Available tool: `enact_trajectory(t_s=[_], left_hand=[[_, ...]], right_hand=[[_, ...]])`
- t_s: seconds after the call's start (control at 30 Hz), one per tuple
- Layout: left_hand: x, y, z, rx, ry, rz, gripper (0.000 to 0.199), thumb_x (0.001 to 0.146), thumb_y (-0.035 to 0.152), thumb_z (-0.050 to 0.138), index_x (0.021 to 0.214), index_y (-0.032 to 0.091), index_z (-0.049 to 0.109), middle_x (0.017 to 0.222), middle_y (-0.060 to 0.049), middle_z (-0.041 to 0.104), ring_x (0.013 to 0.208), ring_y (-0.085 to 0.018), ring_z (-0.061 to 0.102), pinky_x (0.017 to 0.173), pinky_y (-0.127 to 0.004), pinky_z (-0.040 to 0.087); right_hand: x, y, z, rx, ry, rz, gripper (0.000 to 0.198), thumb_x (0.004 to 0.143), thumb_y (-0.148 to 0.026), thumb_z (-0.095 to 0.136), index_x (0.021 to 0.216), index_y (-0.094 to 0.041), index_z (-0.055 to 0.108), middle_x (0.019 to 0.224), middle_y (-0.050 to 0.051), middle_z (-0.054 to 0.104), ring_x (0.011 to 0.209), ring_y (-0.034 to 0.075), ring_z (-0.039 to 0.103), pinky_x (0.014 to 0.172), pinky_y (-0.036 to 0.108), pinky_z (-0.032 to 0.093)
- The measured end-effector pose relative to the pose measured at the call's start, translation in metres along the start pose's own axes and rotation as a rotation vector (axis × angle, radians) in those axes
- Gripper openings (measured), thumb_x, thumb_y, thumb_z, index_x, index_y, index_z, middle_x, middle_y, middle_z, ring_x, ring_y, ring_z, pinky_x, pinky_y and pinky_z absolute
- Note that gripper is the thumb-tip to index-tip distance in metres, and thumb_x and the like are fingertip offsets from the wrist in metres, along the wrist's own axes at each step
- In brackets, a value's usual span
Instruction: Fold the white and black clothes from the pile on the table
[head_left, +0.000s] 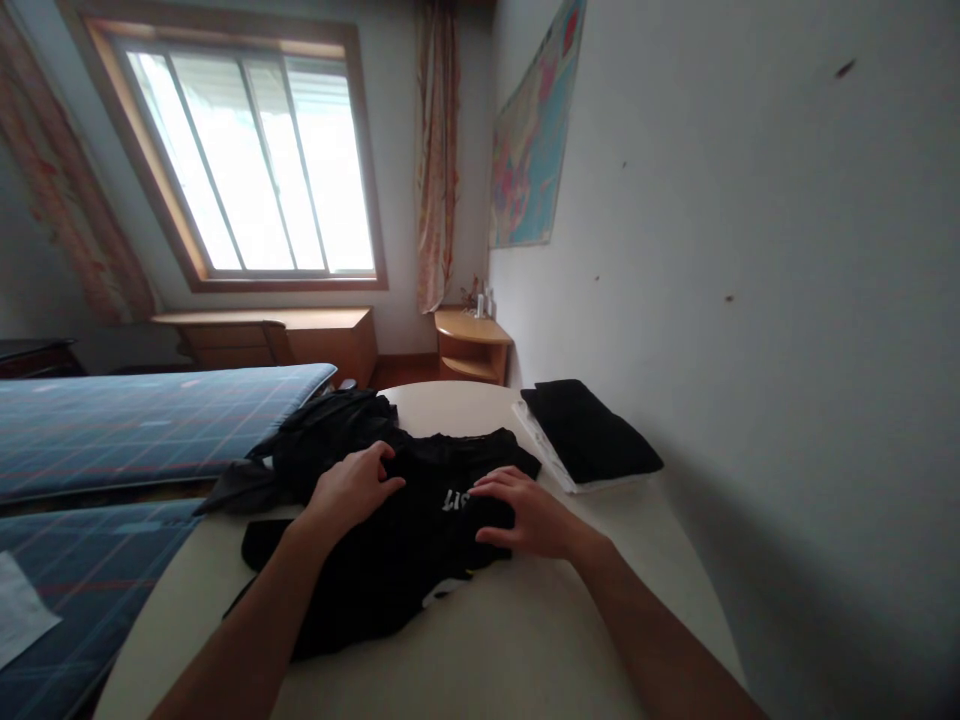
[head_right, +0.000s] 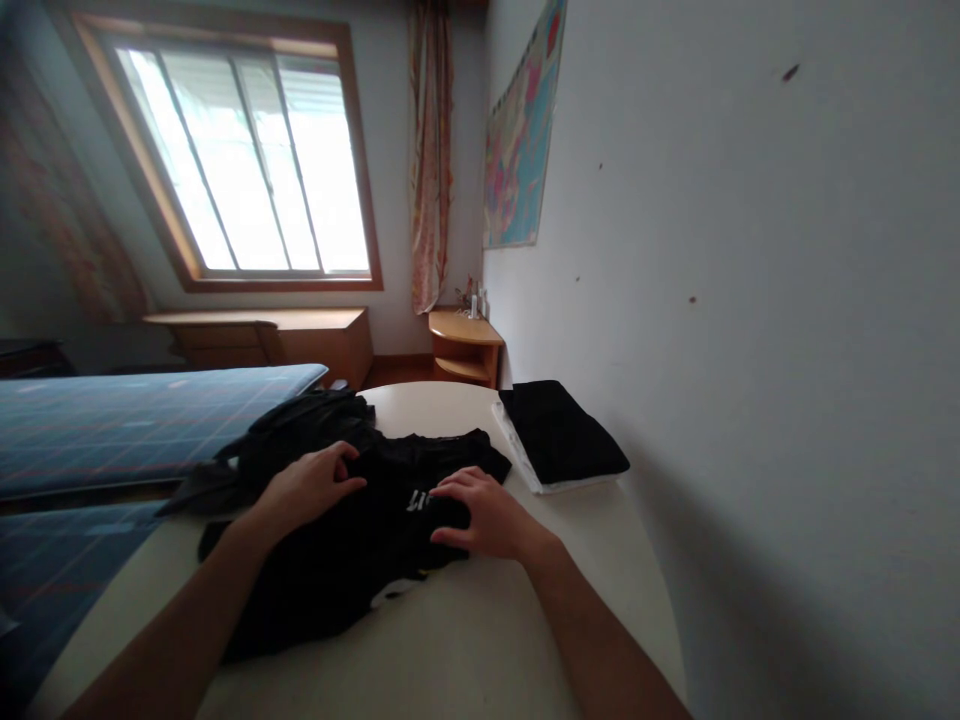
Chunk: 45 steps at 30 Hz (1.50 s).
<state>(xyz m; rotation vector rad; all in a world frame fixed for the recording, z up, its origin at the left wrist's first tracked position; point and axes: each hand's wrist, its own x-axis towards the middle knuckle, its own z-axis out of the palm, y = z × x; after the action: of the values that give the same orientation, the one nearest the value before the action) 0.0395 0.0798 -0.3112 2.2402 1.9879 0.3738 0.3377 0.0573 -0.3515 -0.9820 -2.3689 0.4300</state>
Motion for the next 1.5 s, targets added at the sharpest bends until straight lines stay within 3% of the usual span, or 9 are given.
enact_trajectory(t_s=[0.1, 0.23, 0.5, 0.7, 0.83, 0.97, 1.07, 1.27, 1.5], left_hand=[[-0.008, 0.005, 0.007, 0.079, -0.223, 0.022, 0.052, 0.069, 0.047, 0.075, 0.116, 0.025, 0.064, 0.100, -0.007, 0.073, 0.094, -0.031, 0.069, 0.077, -0.035, 0.050], [-0.008, 0.008, 0.016, 0.129, -0.257, 0.055, 0.031, 0.066, 0.028, 0.075, 0.097, 0.024, 0.071, 0.100, -0.010, 0.074, 0.092, -0.032, 0.071, 0.075, -0.034, 0.051], [0.012, -0.002, 0.003, -0.052, 0.227, -0.131, 0.040, 0.097, 0.030, 0.043, 0.135, 0.020, 0.050, 0.112, -0.012, 0.072, 0.104, -0.030, 0.069, 0.086, -0.036, 0.049], [0.001, 0.006, 0.008, -0.033, -0.023, -0.026, 0.051, 0.085, 0.040, 0.065, 0.128, 0.019, 0.047, 0.111, -0.010, 0.071, 0.100, -0.028, 0.068, 0.078, -0.032, 0.048], [-0.007, 0.010, 0.016, 0.009, -0.266, 0.096, 0.061, 0.074, 0.039, 0.073, 0.125, 0.019, 0.046, 0.100, -0.008, 0.072, 0.092, -0.029, 0.069, 0.070, -0.031, 0.045], [-0.009, 0.013, 0.021, 0.073, -0.319, 0.177, 0.041, 0.075, 0.022, 0.070, 0.113, 0.022, 0.055, 0.100, -0.006, 0.072, 0.090, -0.025, 0.069, 0.070, -0.029, 0.043], [-0.006, 0.014, 0.014, 0.069, -0.234, 0.154, 0.021, 0.083, 0.023, 0.062, 0.103, 0.025, 0.060, 0.103, -0.004, 0.071, 0.093, -0.024, 0.067, 0.070, -0.028, 0.042], [0.002, 0.006, -0.003, 0.008, 0.228, -0.105, 0.014, 0.094, 0.029, 0.048, 0.100, 0.026, 0.061, 0.104, -0.003, 0.070, 0.089, -0.023, 0.067, 0.064, -0.028, 0.040], [0.002, 0.011, 0.004, -0.001, 0.130, -0.029, 0.014, 0.093, 0.035, 0.053, 0.093, 0.023, 0.058, 0.094, -0.004, 0.068, 0.082, -0.022, 0.067, 0.064, -0.028, 0.040]], right_hand=[[0.002, -0.005, 0.007, -0.002, -0.144, 0.004, 0.047, 0.071, -0.035, 0.084, 0.116, -0.029, 0.071, 0.116, 0.005, 0.068, 0.115, 0.027, 0.056, 0.102, 0.040, 0.045], [0.004, 0.007, 0.006, -0.082, -0.078, 0.085, 0.019, 0.083, -0.013, 0.066, 0.095, -0.025, 0.074, 0.098, 0.004, 0.069, 0.099, 0.023, 0.061, 0.090, 0.036, 0.049], [0.002, 0.029, -0.012, -0.274, 0.446, 0.228, 0.025, 0.086, -0.010, 0.054, 0.105, -0.023, 0.064, 0.109, 0.009, 0.060, 0.110, 0.027, 0.054, 0.101, 0.044, 0.043], [0.000, 0.016, -0.001, -0.271, 0.123, 0.079, 0.010, 0.079, -0.025, 0.076, 0.086, -0.024, 0.068, 0.093, 0.003, 0.067, 0.105, 0.025, 0.056, 0.097, 0.040, 0.043], [0.000, 0.016, 0.011, -0.271, -0.054, 0.087, 0.014, 0.081, -0.026, 0.075, 0.096, -0.026, 0.073, 0.100, 0.002, 0.070, 0.106, 0.023, 0.057, 0.094, 0.036, 0.044], [0.003, 0.015, 0.012, -0.345, -0.088, 0.145, 0.011, 0.089, -0.017, 0.063, 0.091, -0.022, 0.072, 0.098, 0.004, 0.071, 0.095, 0.021, 0.062, 0.086, 0.033, 0.045], [0.004, 0.015, 0.002, -0.335, 0.063, 0.177, 0.013, 0.093, -0.019, 0.057, 0.094, -0.022, 0.069, 0.094, 0.003, 0.071, 0.091, 0.020, 0.064, 0.083, 0.032, 0.045], [0.000, 0.027, -0.016, -0.294, 0.568, 0.333, 0.023, 0.098, -0.027, 0.043, 0.102, -0.020, 0.064, 0.100, 0.009, 0.069, 0.086, 0.021, 0.066, 0.078, 0.030, 0.047], [0.001, 0.031, -0.004, -0.207, 0.489, 0.518, 0.028, 0.097, -0.029, 0.040, 0.115, -0.021, 0.060, 0.075, 0.004, 0.071, 0.067, 0.022, 0.069, 0.064, 0.029, 0.047]])
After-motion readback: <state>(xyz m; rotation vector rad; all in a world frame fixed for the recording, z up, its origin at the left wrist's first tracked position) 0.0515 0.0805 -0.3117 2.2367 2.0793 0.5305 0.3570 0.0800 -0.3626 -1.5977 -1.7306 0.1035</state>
